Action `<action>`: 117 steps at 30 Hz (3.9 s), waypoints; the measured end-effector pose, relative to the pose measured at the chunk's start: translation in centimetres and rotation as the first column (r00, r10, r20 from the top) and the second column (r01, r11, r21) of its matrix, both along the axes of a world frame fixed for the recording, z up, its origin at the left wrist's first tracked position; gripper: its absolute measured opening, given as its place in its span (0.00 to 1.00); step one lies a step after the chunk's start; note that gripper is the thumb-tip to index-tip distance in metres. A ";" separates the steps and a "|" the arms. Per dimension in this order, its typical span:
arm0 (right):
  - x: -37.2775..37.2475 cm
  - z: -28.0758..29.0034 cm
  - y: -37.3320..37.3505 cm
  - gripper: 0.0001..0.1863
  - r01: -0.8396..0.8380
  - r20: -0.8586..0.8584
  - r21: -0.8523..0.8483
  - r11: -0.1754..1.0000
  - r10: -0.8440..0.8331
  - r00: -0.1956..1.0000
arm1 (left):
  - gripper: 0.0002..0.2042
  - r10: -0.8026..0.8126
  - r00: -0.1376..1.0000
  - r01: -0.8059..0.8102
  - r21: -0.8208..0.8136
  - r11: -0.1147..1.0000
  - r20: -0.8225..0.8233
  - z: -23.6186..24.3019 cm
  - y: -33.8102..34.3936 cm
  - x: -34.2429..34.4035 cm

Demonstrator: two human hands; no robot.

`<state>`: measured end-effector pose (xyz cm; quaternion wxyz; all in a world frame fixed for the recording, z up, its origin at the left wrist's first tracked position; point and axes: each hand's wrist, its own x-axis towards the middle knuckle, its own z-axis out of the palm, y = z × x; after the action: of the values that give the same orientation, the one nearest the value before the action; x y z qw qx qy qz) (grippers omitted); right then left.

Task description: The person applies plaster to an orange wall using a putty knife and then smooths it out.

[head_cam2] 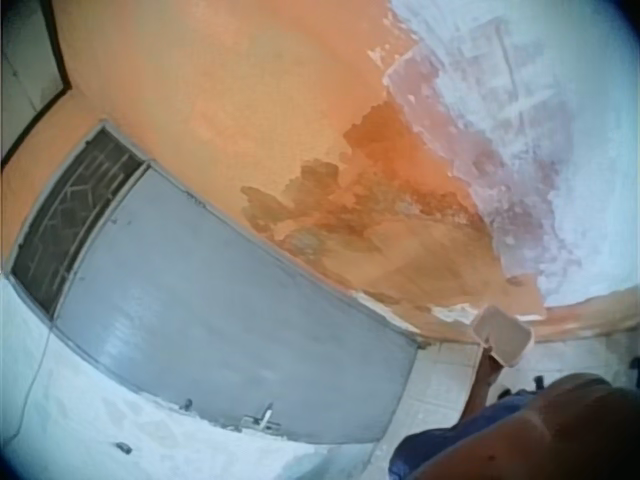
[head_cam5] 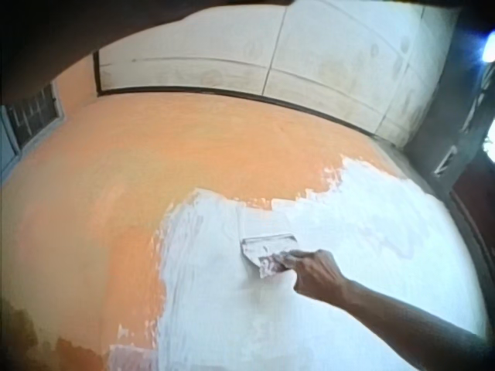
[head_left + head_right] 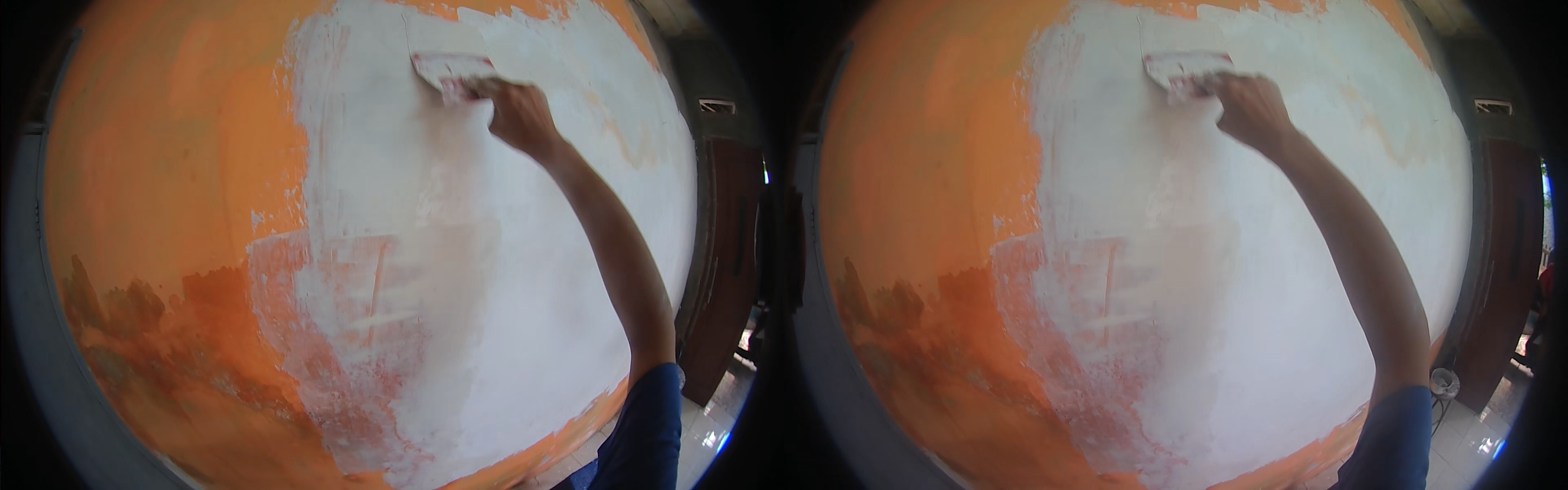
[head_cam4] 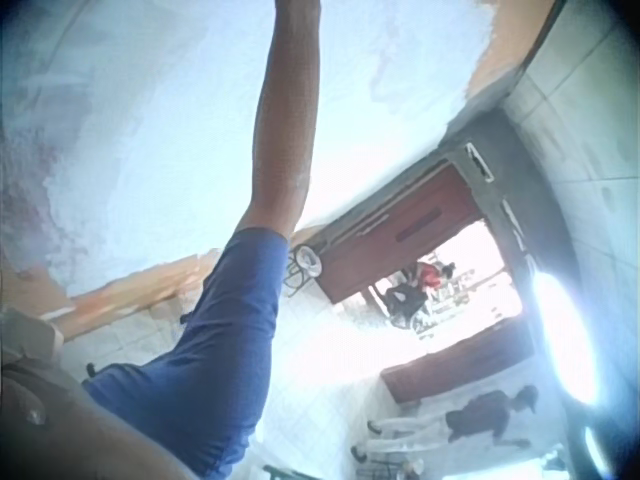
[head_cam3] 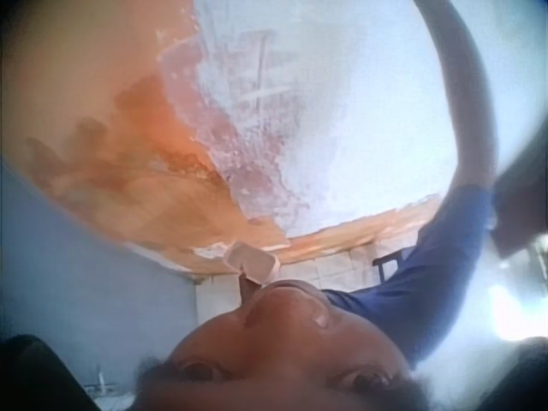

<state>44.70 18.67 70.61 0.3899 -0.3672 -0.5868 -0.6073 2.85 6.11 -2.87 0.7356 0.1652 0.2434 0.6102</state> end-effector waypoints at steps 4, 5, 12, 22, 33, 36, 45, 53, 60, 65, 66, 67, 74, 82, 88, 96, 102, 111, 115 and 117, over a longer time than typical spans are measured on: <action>-0.2 -8.5 -1.7 0.23 -0.083 0.110 -0.003 0.997 0.083 0.990 | 0.39 0.016 1.000 -0.016 -0.011 1.000 0.006 -0.6 -1.5 -0.1; -0.2 -9.0 -2.7 0.23 -0.117 0.103 -0.063 0.991 0.123 0.987 | 0.39 0.026 1.000 -0.026 -0.016 1.000 0.008 -0.8 -2.4 -0.2; -0.9 3.1 -5.0 0.23 -0.097 -0.050 0.241 0.966 0.112 0.992 | 0.40 0.032 0.999 -0.032 -0.007 0.999 0.004 -0.7 -3.1 -1.0; -2.9 2.9 -0.4 0.25 0.025 0.048 0.061 0.998 -0.028 0.998 | 0.41 0.050 0.999 -0.050 -0.028 0.998 0.012 -1.0 -4.7 -1.0; 0.4 -8.1 -7.3 0.28 -0.092 -0.022 -0.134 0.987 0.089 0.996 | 0.42 0.055 0.998 -0.056 -0.047 0.997 -0.006 -1.2 -8.0 -1.3; 1.3 0.7 -6.4 0.26 -0.036 -0.007 0.210 0.977 0.038 0.999 | 0.42 0.051 0.999 -0.052 -0.045 0.998 -0.016 -0.9 -7.9 -1.9; 3.1 -1.6 -2.4 0.28 0.083 -0.002 -0.027 0.996 -0.083 0.997 | 0.43 0.019 1.000 -0.019 -0.036 0.999 -0.015 0.2 -7.5 -1.2; 2.8 -7.8 -4.6 0.26 -0.014 0.006 -0.144 0.989 0.015 1.000 | 0.44 0.061 0.998 -0.062 -0.068 0.996 -0.020 -2.3 -8.4 -1.7; 3.1 3.5 -2.3 0.26 0.037 -0.026 0.131 0.991 -0.034 0.999 | 0.44 0.010 0.999 -0.012 -0.043 0.999 -0.048 -1.8 -7.2 -2.5; 2.8 -2.8 -0.7 0.25 0.005 -0.001 0.015 1.000 -0.005 1.000 | 0.45 0.044 0.998 -0.046 -0.036 0.998 -0.050 -1.5 -8.1 -2.4; 2.8 -4.7 -0.5 0.25 -0.033 0.050 0.044 0.998 0.031 0.998 | 0.45 0.054 0.997 -0.056 -0.043 0.998 -0.052 -1.5 -8.7 -2.6; 3.0 -6.2 -1.0 0.24 -0.045 0.068 -0.006 0.999 0.045 0.997 | 0.45 0.052 0.997 -0.054 -0.046 0.997 -0.053 -1.7 -8.7 -2.6; 3.4 1.2 -5.2 0.28 0.034 -0.024 0.151 0.988 -0.031 0.999 | 0.46 0.048 0.996 -0.052 -0.053 0.997 -0.069 -1.6 -9.1 -2.9; 1.4 2.7 -1.0 0.28 0.154 -0.053 0.044 0.987 -0.152 0.987 | 0.47 0.000 0.997 -0.001 -0.021 1.000 -0.072 -1.6 -6.3 -2.1; 2.5 -8.8 -3.1 0.23 -0.018 0.160 -0.035 0.999 0.023 0.987 | 0.47 0.000 0.998 -0.001 -0.024 1.000 -0.068 -1.4 -7.8 -1.3; 1.0 3.7 -6.5 0.27 0.022 -0.036 0.178 0.984 -0.016 0.999 | 0.48 -0.034 0.996 0.034 0.001 0.999 -0.080 0.3 -7.4 -0.8; -1.1 4.3 -1.8 0.27 0.141 0.008 0.032 0.989 -0.142 0.990 | 0.29 0.234 0.972 -0.236 -0.153 0.960 -0.033 2.8 -7.5 0.6; -1.1 -10.6 -5.9 0.27 -0.049 0.007 -0.142 0.989 0.050 0.999 | 0.30 0.248 0.969 -0.248 -0.166 0.955 -0.016 1.6 -8.5 0.9; -3.0 -0.7 -5.5 0.24 -0.049 -0.103 0.128 0.991 0.062 0.993 | 0.30 0.215 0.976 -0.217 -0.153 0.964 -0.026 2.1 -7.4 0.0; -4.0 4.6 -4.1 0.22 -0.030 -0.127 0.123 0.992 0.045 0.991 | 0.31 0.194 0.981 -0.196 -0.147 0.970 -0.029 2.1 -7.2 -0.2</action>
<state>40.70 14.54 75.21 0.4599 -0.3705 -0.5293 -0.6092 2.62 -1.08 -0.81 0.6807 0.0894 0.3085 0.6584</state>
